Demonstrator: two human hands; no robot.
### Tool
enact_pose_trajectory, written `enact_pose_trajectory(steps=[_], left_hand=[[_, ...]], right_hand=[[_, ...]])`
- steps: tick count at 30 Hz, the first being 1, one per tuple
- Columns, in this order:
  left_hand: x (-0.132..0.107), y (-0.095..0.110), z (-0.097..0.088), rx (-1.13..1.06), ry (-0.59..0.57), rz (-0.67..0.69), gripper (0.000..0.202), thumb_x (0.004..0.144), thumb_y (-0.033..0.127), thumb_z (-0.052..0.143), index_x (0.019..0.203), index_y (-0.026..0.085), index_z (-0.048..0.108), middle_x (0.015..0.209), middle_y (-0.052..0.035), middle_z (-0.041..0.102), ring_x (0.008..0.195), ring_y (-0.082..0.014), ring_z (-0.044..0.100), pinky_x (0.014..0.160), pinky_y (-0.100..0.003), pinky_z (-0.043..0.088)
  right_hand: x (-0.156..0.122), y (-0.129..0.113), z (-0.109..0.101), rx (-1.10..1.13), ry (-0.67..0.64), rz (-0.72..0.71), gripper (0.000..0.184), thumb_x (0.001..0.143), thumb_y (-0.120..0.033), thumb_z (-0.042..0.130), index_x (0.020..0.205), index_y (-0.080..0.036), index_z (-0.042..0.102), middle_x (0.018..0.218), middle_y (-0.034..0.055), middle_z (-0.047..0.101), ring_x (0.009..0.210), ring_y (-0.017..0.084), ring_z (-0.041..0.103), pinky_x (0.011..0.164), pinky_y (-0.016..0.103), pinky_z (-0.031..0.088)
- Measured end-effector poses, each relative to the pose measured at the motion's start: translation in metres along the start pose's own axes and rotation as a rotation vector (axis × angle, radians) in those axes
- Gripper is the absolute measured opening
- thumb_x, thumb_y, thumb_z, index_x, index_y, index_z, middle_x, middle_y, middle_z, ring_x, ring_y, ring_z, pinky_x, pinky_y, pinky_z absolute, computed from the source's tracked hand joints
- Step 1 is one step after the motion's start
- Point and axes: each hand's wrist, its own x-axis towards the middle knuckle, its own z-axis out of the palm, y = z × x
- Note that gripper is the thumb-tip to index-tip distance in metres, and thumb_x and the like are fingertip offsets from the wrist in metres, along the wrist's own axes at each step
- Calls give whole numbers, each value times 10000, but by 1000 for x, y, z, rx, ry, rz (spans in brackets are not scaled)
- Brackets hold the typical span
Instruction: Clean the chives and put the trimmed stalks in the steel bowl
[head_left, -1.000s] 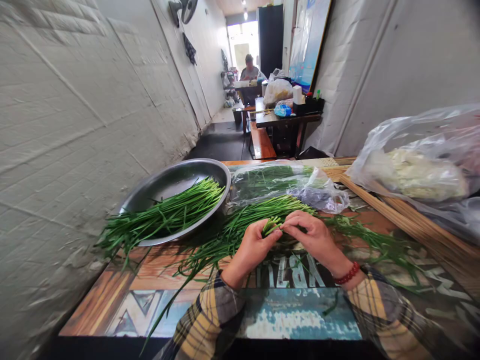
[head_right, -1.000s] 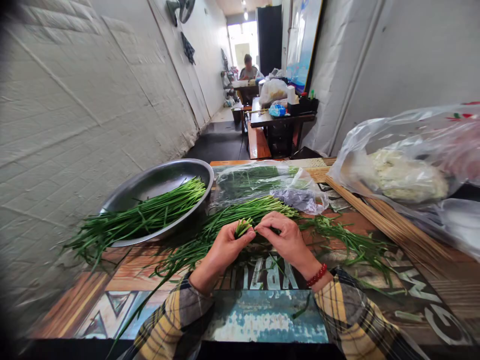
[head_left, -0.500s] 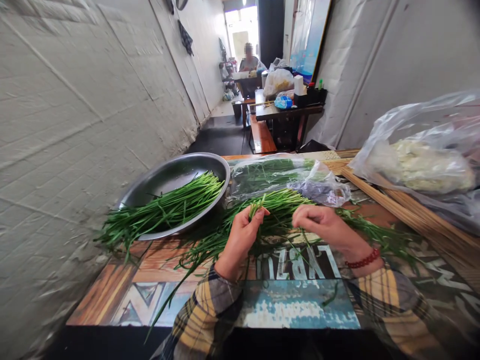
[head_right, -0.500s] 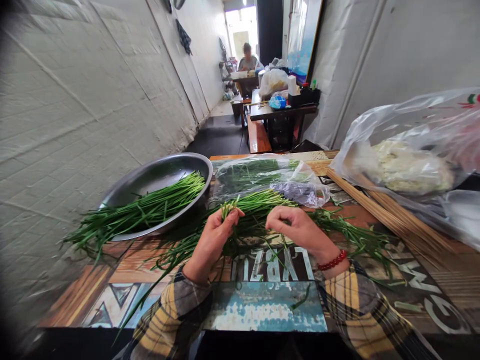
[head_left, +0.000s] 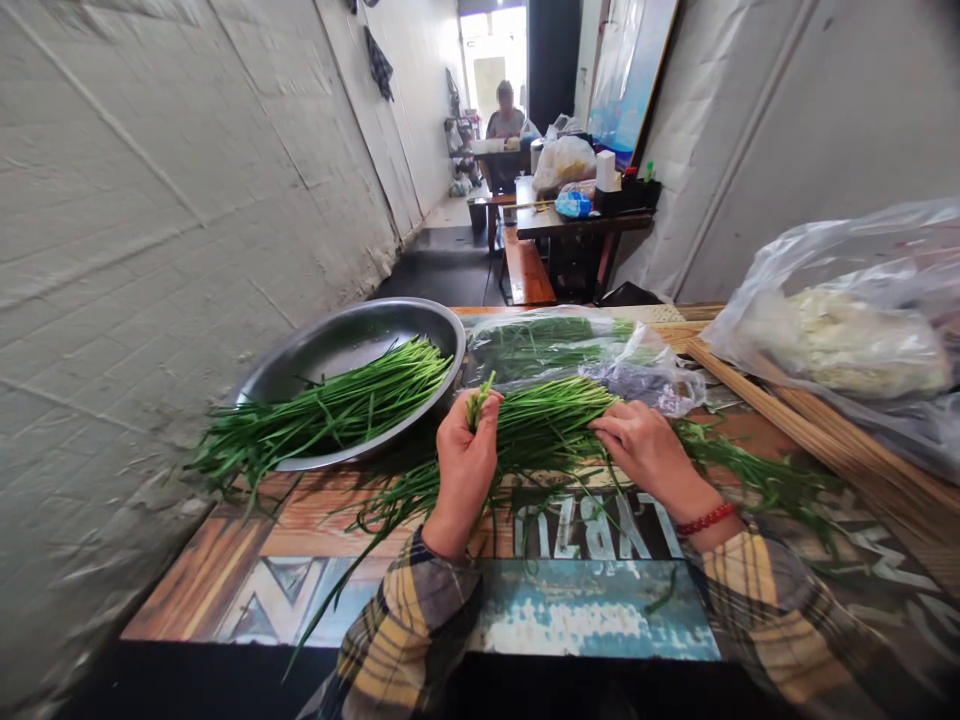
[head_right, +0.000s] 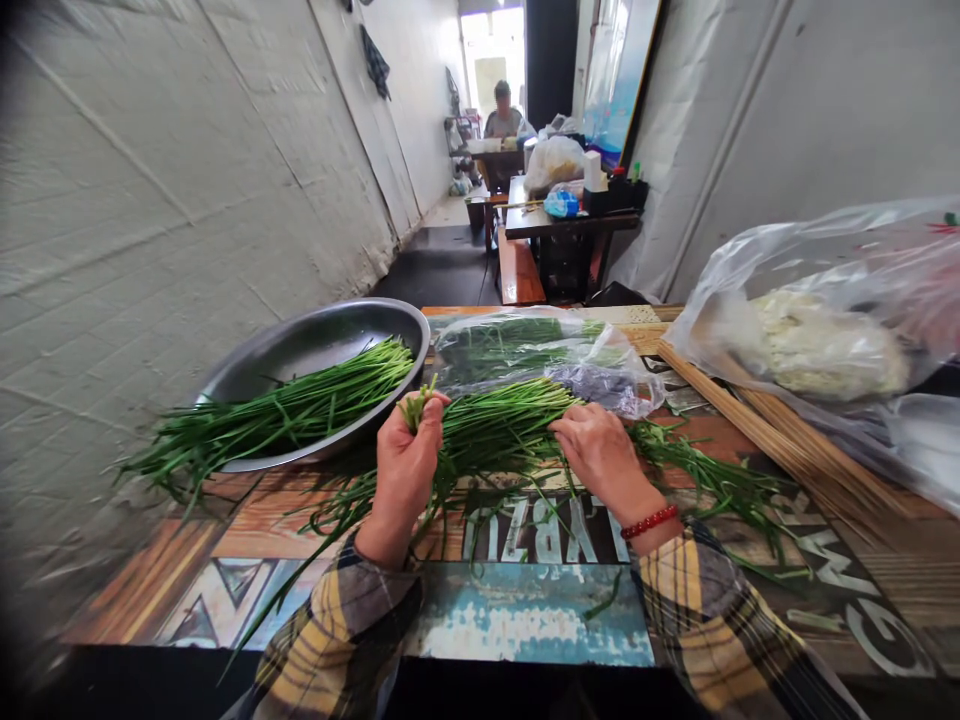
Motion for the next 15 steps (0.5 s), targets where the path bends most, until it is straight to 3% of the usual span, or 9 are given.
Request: enact_pose_trajectory(steps=[4, 12, 15], left_hand=[[-2, -4, 6, 91, -73, 105, 256, 866, 403, 565, 771, 169, 608, 695, 17, 530, 663, -113, 457, 646, -218, 373], [-1, -9, 10, 39, -101, -18, 290, 864, 437, 549, 785, 171, 632, 627, 28, 487, 622, -112, 442, 599, -212, 363], [0, -11, 10, 25, -104, -37, 292, 856, 444, 559, 785, 171, 633, 589, 37, 455, 595, -109, 429, 573, -210, 356]], right_hand=[[1, -1, -1, -5, -7, -9, 125, 885, -248, 573, 885, -238, 698, 880, 69, 663, 852, 240, 534, 734, 360, 384], [2, -4, -3, 96, 110, 120, 144, 904, -259, 533, 878, -211, 666, 867, 67, 667, 834, 230, 563, 761, 366, 409], [3, -3, 0, 319, 90, 170, 161, 888, -292, 544, 857, -205, 676, 807, 50, 662, 752, 200, 576, 710, 342, 437]])
